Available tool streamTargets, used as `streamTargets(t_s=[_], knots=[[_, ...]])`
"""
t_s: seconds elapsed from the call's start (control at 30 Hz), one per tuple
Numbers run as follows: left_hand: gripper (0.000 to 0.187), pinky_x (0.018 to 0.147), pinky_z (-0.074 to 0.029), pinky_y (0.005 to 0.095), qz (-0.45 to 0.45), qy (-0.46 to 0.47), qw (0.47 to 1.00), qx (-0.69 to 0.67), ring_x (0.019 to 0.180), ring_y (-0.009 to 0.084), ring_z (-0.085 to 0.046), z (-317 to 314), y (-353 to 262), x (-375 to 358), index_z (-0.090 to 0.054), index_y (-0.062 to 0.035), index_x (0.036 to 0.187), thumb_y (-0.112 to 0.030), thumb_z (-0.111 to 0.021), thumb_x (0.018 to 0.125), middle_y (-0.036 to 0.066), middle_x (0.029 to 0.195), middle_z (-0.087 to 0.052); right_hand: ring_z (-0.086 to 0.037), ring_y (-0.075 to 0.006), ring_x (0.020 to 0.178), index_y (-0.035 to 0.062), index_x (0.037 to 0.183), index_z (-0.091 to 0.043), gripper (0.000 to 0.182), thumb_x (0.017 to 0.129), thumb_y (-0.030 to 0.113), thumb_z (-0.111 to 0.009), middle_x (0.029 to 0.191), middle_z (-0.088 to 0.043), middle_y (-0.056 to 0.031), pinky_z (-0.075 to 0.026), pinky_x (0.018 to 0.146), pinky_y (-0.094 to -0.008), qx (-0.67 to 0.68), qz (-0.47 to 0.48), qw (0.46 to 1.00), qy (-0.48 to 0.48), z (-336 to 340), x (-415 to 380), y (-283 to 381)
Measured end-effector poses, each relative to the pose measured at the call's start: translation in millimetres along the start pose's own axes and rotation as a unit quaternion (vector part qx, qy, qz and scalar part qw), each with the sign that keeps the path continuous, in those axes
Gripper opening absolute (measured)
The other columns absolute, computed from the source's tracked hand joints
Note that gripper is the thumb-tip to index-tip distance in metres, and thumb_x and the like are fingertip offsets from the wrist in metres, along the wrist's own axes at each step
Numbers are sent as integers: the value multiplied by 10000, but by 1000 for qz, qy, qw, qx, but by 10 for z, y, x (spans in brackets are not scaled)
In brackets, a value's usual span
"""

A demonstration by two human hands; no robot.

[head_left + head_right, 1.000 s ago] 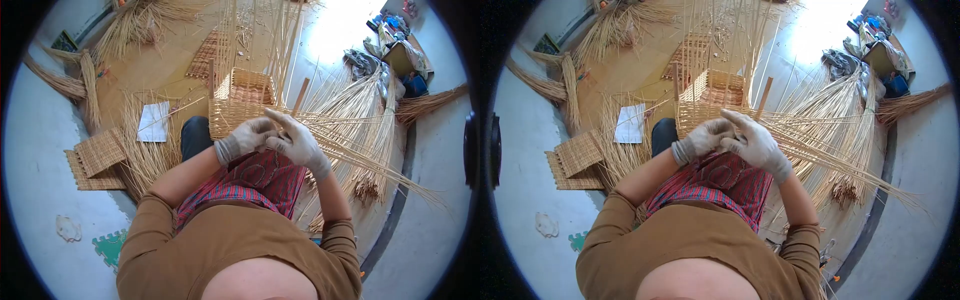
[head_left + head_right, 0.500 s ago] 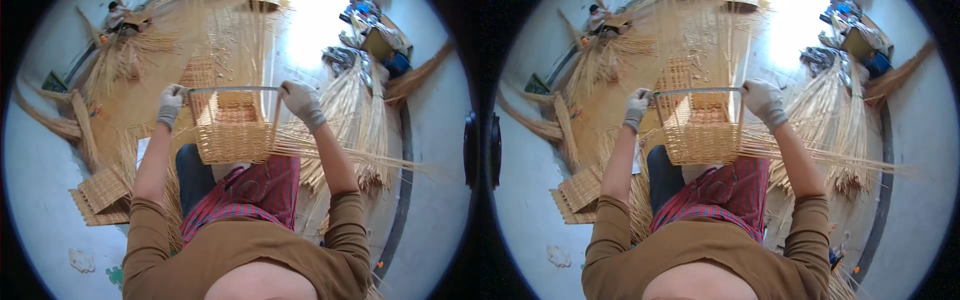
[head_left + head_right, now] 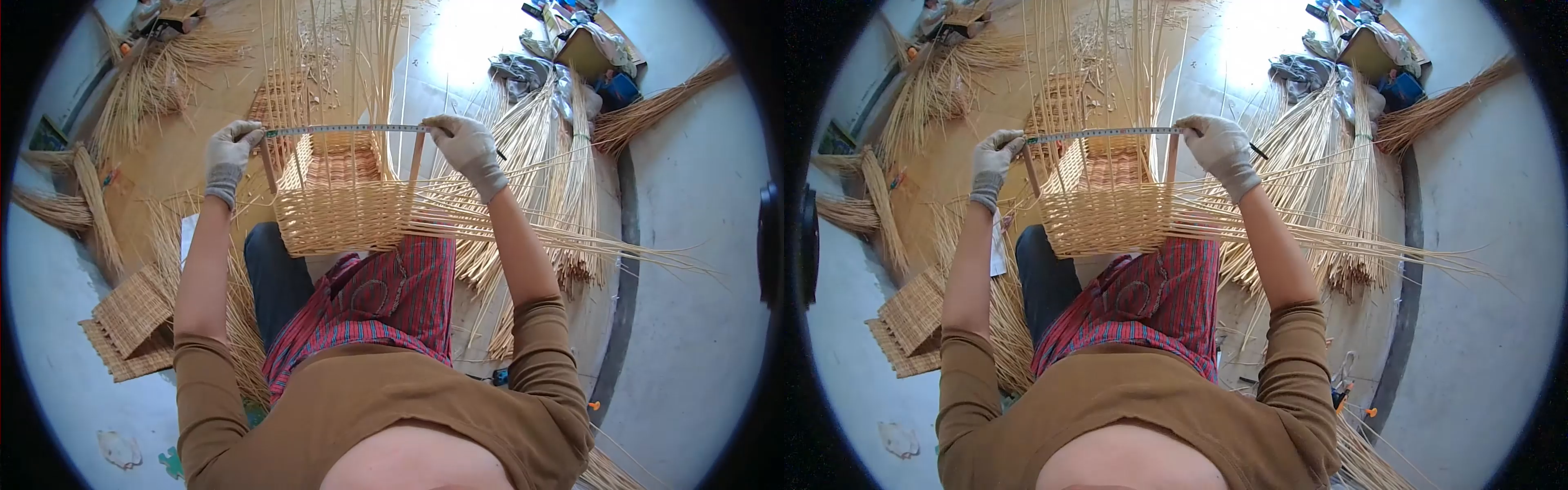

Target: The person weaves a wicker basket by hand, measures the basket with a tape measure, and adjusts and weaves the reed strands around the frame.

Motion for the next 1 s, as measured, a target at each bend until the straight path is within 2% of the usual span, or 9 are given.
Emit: streamTargets(t_s=[0.3,0.53,0.6,0.7,0.73,0.8,0.9,0.93,1.0], knots=[[124,713,-541,241,6,24,993,115,776,74,-659,-119,-168,7,-765,-34,987,-23,-763,863,30,878,-753,-696,-185,722,193,1187,-747,315,936,127,-568,1042,-758,-92,-563,722,-300,76,17,996,38,-129,43,-170],[121,753,-552,258,-89,0,987,132,788,105,-681,-213,-279,-87,-760,-47,962,-34,-769,842,48,902,-766,-729,-202,846,188,1180,-753,287,960,148,-573,1103,-749,-97,-566,823,-322,82,31,996,34,-148,58,-222],[134,765,-554,266,-87,-11,983,162,796,105,-684,-143,-259,-117,-755,-51,991,-57,-758,857,50,913,-767,-711,-203,772,223,1301,-684,344,978,171,-576,1057,-760,-83,-573,730,-335,50,110,992,21,-142,64,-116],[274,795,-555,274,-122,15,980,160,883,135,-698,-123,-349,-201,-708,-80,1161,-77,-712,887,62,1005,-754,-685,-212,735,289,1536,-401,568,999,191,-561,821,-710,-104,-550,632,-373,-121,29,991,51,-127,-79,163],[274,795,-555,274,-126,20,979,157,883,135,-698,-41,-339,-214,-708,-80,1161,-77,-712,887,62,1005,-754,-673,-214,693,244,1497,-454,496,1011,200,-541,814,-696,-115,-543,617,-377,-143,59,988,-16,-88,-194,293],[372,798,-558,276,107,37,993,-31,910,149,-690,231,36,-274,-643,-114,1293,-69,-656,924,47,1140,-722,-627,-166,663,152,1361,-590,357,1015,238,-568,836,-697,-107,-528,613,-348,-22,87,993,-72,-126,-401,286],[419,821,-564,284,79,121,983,112,914,150,-683,743,114,-282,-572,-135,1384,-72,-584,970,51,1292,-657,-580,-118,696,60,1174,-684,274,1011,266,-606,854,-696,-69,-502,623,-298,142,-105,983,38,-227,-668,67],[419,821,-564,284,80,127,982,116,914,150,-683,770,114,-312,-572,-135,1384,-72,-584,970,51,1292,-657,-527,-88,655,20,1066,-720,282,1000,282,-643,864,-691,-25,-464,585,-258,331,-143,933,-9,-253,-718,-42],[416,811,-564,275,108,251,953,135,893,115,-666,751,166,-438,-563,-140,1403,-77,-545,991,64,1367,-609,-527,-69,659,12,1066,-720,275,999,269,-647,894,-698,-8,-460,581,-241,423,-169,889,-51,-284,-683,-275]])
Point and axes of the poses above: each hand's wrist, its own x-axis towards the middle knuckle, its own z-axis out of the back of the hand, y = z × x, the point moved 7 cm from there along x, towards the middle knuckle
